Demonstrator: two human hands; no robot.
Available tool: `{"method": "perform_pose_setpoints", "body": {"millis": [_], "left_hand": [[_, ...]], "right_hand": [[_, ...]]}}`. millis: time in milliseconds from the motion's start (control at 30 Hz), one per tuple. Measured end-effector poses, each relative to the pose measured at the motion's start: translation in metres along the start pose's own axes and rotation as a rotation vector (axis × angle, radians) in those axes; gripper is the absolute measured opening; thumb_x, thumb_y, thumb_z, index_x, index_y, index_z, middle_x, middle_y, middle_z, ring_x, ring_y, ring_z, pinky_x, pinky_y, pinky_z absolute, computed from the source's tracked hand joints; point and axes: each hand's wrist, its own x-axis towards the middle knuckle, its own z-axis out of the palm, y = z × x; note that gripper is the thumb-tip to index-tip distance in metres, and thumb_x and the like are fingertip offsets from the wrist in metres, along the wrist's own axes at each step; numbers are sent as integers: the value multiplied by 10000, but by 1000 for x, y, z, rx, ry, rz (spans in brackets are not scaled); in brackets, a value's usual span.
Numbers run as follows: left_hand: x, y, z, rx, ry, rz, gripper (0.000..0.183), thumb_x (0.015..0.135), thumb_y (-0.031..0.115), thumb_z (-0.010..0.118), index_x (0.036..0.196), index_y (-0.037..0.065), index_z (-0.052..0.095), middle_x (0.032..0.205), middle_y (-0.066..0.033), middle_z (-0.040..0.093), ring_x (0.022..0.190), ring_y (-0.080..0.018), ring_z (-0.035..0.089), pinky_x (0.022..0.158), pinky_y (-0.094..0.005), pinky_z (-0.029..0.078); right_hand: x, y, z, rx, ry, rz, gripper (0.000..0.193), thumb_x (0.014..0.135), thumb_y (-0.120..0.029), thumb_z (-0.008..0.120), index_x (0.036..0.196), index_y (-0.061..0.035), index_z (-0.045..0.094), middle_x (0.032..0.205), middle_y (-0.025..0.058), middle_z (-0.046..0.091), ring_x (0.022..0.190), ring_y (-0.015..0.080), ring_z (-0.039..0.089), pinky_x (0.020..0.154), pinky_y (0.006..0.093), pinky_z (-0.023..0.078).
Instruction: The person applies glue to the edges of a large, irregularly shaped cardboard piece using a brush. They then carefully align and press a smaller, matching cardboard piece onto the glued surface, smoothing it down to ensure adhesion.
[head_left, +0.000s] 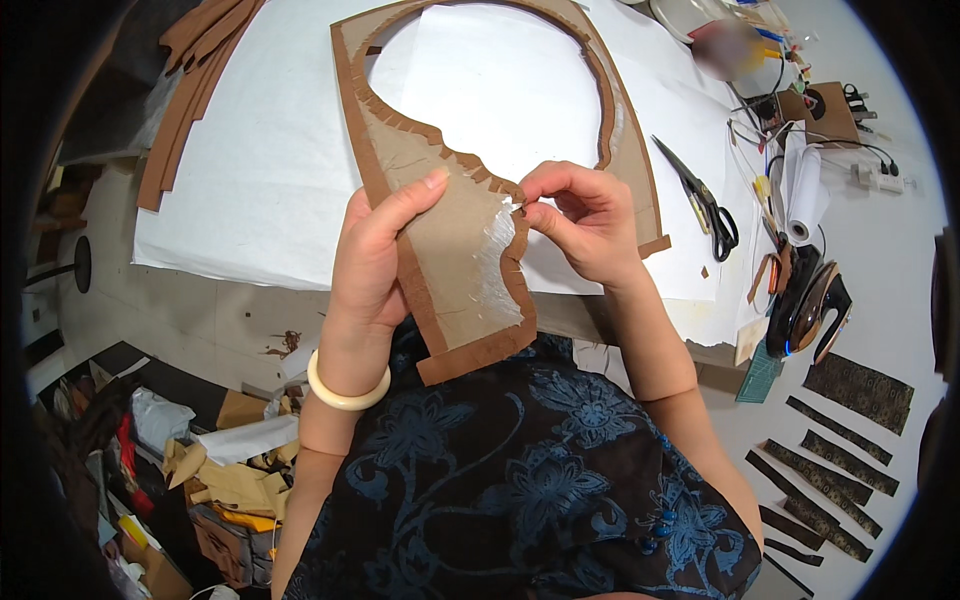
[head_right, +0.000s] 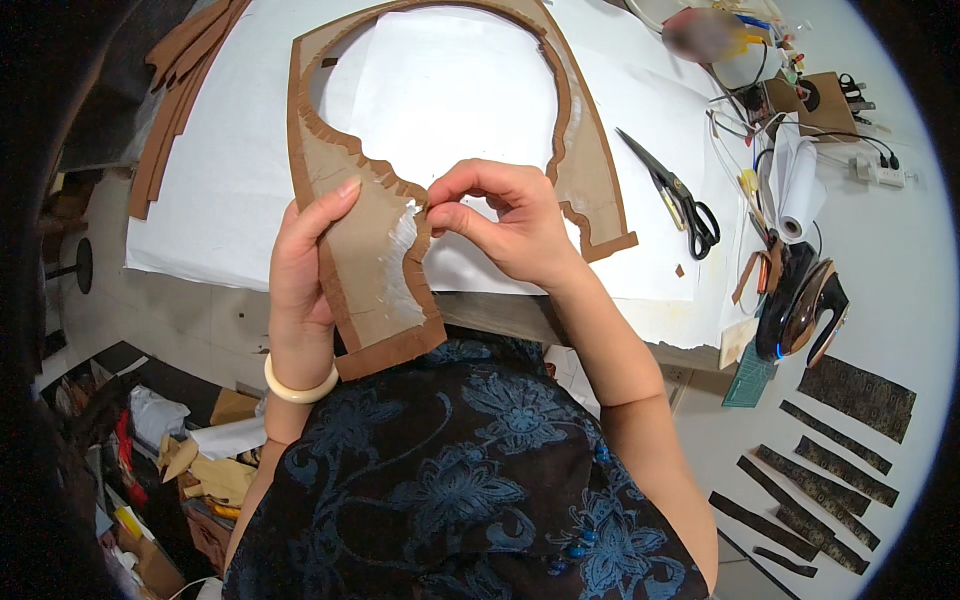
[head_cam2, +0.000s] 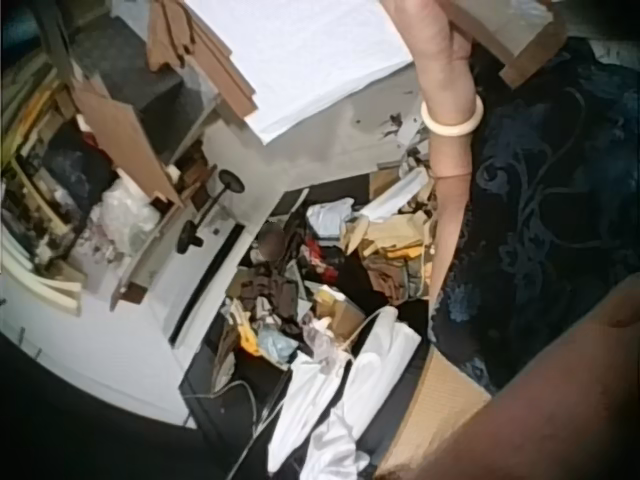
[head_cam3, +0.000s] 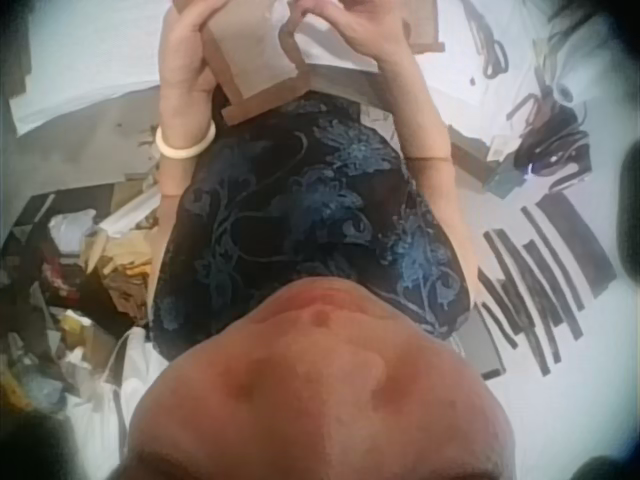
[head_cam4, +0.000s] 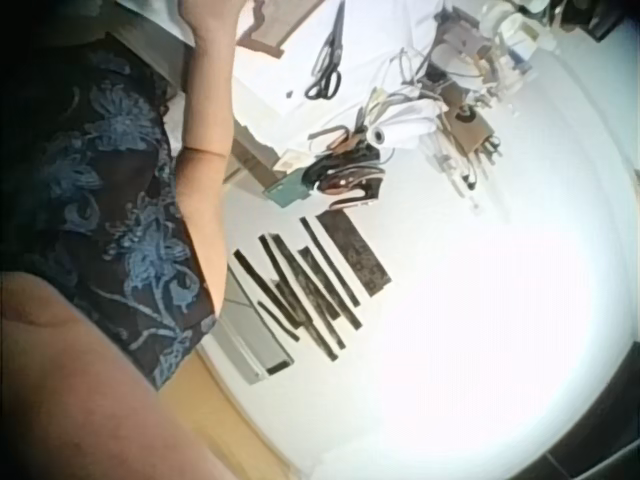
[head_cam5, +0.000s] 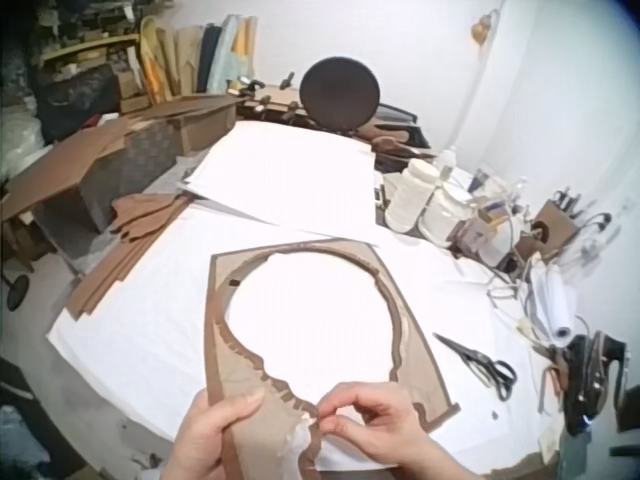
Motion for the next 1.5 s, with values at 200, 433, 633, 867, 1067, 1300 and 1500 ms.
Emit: {"method": "perform_pose_setpoints", "body": {"millis": [200,433,633,867,1067,1300,1500], "left_hand": [[1,-3,-1,33,22,3,281,951,149,605,1163,-34,583,1027,-129,682,874,-182,691,745,-307,579],[-3,-1,4,94,18,51,251,956,153,615,1143,-13,599,1013,-105,682,871,-162,683,741,-289,566],[-3,-3,1,150,10,73,226,952,133,629,1130,-5,605,1012,-90,682,872,-146,676,745,-284,562],[-1,-7,-3,171,19,87,203,945,101,639,1117,-2,607,1015,-83,682,883,-141,673,749,-293,565],[1,-11,-7,206,55,140,210,945,99,639,1124,-7,607,1014,-84,686,872,-141,677,746,-287,563],[-1,-2,-10,158,-2,112,202,954,120,623,1109,-9,622,988,-89,693,859,-147,681,740,-284,558],[-1,-5,-8,200,34,124,194,952,111,621,1106,-7,625,983,-88,693,853,-143,681,728,-282,558]], "right_hand": [[5,1,9,-165,105,-221,90,858,-37,742,923,17,713,811,79,722,715,142,689,657,255,536],[4,-1,10,-170,118,-251,95,855,-38,749,917,28,720,777,84,724,709,140,694,646,247,538],[5,-20,8,58,47,21,47,864,4,715,870,50,707,740,78,711,669,132,690,618,239,549],[12,-28,6,371,15,494,143,845,-38,714,721,0,653,655,60,671,535,97,640,484,205,497],[9,-12,11,610,54,522,158,852,-71,701,715,-17,644,629,34,641,535,88,629,442,189,443],[8,-12,6,479,-26,418,138,902,-128,716,860,1,691,692,73,689,589,109,658,553,217,529],[15,-13,-1,448,-93,470,161,907,-148,723,859,3,691,692,60,690,567,104,638,539,220,515]]}}
